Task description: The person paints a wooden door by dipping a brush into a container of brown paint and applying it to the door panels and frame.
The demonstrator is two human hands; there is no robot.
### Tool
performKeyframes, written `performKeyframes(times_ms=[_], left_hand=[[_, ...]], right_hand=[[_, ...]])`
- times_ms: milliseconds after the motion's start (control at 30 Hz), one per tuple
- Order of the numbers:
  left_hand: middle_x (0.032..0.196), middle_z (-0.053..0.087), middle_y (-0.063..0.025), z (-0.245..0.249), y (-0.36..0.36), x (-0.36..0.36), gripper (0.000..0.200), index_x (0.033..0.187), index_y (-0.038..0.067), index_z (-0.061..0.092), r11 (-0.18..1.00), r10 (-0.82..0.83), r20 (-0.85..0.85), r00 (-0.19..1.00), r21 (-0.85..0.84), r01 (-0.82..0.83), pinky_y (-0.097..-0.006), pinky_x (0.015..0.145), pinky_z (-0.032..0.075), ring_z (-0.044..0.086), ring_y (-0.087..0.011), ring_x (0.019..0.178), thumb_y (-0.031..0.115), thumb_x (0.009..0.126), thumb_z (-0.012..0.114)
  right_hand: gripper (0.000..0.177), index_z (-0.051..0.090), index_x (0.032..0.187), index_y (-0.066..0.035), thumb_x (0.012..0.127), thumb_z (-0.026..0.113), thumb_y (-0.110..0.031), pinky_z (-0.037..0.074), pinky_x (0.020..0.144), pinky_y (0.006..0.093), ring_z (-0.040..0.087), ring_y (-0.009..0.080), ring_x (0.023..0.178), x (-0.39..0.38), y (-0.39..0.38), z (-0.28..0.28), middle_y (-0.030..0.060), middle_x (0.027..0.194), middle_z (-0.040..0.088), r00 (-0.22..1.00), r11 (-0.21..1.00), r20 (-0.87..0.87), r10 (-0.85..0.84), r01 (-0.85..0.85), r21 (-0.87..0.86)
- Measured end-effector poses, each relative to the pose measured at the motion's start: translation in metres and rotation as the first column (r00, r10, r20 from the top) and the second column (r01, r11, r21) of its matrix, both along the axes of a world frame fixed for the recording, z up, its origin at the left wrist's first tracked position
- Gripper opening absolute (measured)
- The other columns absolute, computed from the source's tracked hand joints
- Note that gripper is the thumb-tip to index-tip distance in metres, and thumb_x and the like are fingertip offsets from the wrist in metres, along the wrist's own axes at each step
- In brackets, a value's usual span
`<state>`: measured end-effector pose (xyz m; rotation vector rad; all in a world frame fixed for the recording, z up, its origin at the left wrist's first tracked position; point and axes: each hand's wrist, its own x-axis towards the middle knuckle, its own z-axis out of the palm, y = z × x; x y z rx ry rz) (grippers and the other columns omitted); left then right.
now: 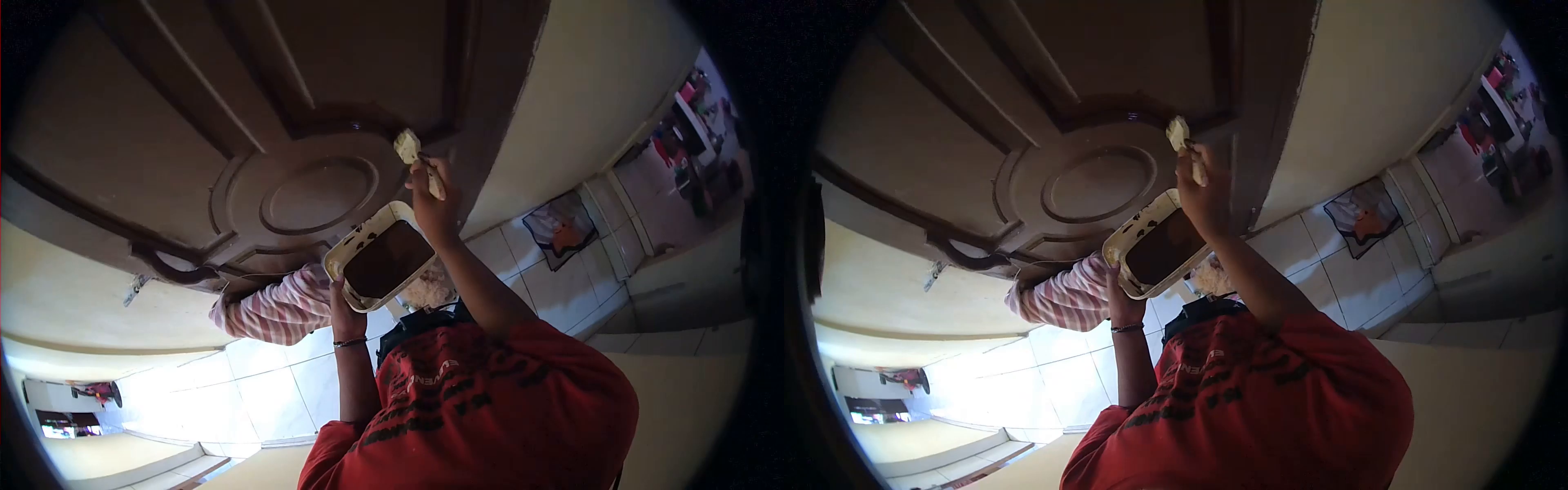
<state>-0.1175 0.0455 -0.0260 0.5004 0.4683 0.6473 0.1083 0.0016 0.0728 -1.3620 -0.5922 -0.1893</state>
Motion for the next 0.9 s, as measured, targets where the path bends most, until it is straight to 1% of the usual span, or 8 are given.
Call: performKeyframes(times_ms=[33, 133, 267, 400, 567, 700, 767, 900], left_hand=[[0.136, 0.054, -0.0134, 0.001, -0.001, -0.002, 0.052, 0.139, 0.003, 0.043, 1.0, 0.017, 0.001, 1.0, -0.012, -0.017, -0.0406, 0.107, 0.041, 0.052, -0.0263, 0.126, 0.036, 0.099, 0.045], [0.136, 0.054, -0.0136, -0.007, 0.001, -0.014, 0.053, 0.139, 0.003, 0.043, 0.996, 0.076, -0.015, 0.997, -0.038, -0.076, -0.0409, 0.107, 0.042, 0.054, -0.0265, 0.124, 0.036, 0.098, 0.046], [0.135, 0.055, -0.0133, -0.005, 0.003, -0.016, 0.053, 0.14, 0.003, 0.042, 0.995, 0.084, 0.0, 0.996, -0.05, -0.084, -0.0415, 0.106, 0.043, 0.055, -0.0267, 0.123, 0.035, 0.097, 0.047], [0.135, 0.055, -0.0134, 0.005, 0.003, -0.017, 0.053, 0.14, 0.003, 0.041, 0.997, 0.068, 0.023, 0.997, -0.043, -0.067, -0.0412, 0.105, 0.044, 0.055, -0.0266, 0.123, 0.034, 0.097, 0.047], [0.135, 0.055, -0.013, -0.005, 0.009, -0.016, 0.052, 0.14, 0.003, 0.042, 0.995, 0.085, -0.003, 0.996, -0.055, -0.085, -0.0415, 0.105, 0.044, 0.055, -0.0268, 0.123, 0.033, 0.097, 0.048], [0.135, 0.055, -0.013, -0.001, 0.008, -0.006, 0.051, 0.139, 0.003, 0.043, 0.998, 0.055, 0.01, 0.998, 0.024, -0.055, -0.0422, 0.105, 0.044, 0.055, -0.027, 0.123, 0.033, 0.097, 0.048], [0.135, 0.055, -0.0133, -0.007, 0.01, -0.003, 0.05, 0.138, 0.003, 0.044, 0.998, 0.04, 0.0, 0.999, -0.04, -0.04, -0.0418, 0.105, 0.044, 0.055, -0.027, 0.123, 0.033, 0.098, 0.047], [0.136, 0.055, -0.0135, -0.005, 0.007, 0.002, 0.05, 0.138, 0.003, 0.044, 0.999, 0.028, 0.001, 1.0, -0.044, -0.028, -0.0414, 0.105, 0.044, 0.055, -0.0268, 0.123, 0.033, 0.098, 0.047]], right_hand=[[0.012, 0.062, 0.098, -0.003, 0.09, 0.065, -0.011, 0.051, 0.061, 0.0348, 0.068, 0.0245, 0.07, -0.008, 0.008, 0.01, 0.013, 0.08, 0.066, 0.996, 0.998, 0.074, -0.058, 0.059, -0.005], [0.012, 0.063, 0.096, -0.004, 0.086, 0.068, -0.01, 0.05, 0.062, 0.0361, 0.067, 0.0297, 0.07, -0.036, 0.022, 0.053, 0.014, 0.081, 0.066, 0.977, 0.999, 0.21, 0.048, -0.052, 0.015], [0.015, 0.063, 0.095, -0.005, 0.082, 0.07, -0.005, 0.05, 0.06, 0.0354, 0.066, 0.0298, 0.066, -0.061, 0.032, 0.09, 0.0127, 0.074, 0.064, 0.931, 0.973, 0.295, 0.212, -0.229, 0.022], [0.013, 0.062, 0.095, -0.003, 0.084, 0.068, -0.005, 0.05, 0.058, 0.0343, 0.068, 0.024, 0.066, -0.06, 0.037, 0.081, 0.0119, 0.073, 0.065, 0.926, 0.956, 0.282, 0.253, -0.284, 0.074], [0.011, 0.063, 0.099, -0.002, 0.091, 0.064, -0.009, 0.053, 0.057, 0.027, 0.065, 0.0091, 0.071, -0.024, 0.008, 0.044, 0.0057, 0.077, 0.067, 0.976, 0.979, 0.103, 0.191, -0.197, 0.054], [0.014, 0.064, 0.102, -0.001, 0.093, 0.062, -0.012, 0.056, 0.061, 0.0247, 0.064, 0.0091, 0.073, 0.008, -0.018, 0.014, 0.005, 0.081, 0.066, 0.988, 0.984, -0.028, 0.155, -0.151, 0.098], [0.021, 0.062, 0.107, 0.004, 0.096, 0.058, -0.014, 0.06, 0.065, 0.0281, 0.068, 0.0151, 0.087, 0.017, -0.025, -0.003, 0.0107, 0.094, 0.068, 0.967, 0.993, -0.228, 0.117, -0.119, 0.006], [0.02, 0.063, 0.105, 0.003, 0.095, 0.059, -0.015, 0.06, 0.067, 0.0285, 0.068, 0.0153, 0.085, 0.015, -0.023, 0.006, 0.0106, 0.092, 0.068, 0.971, 0.994, -0.215, 0.104, -0.092, 0.065]])
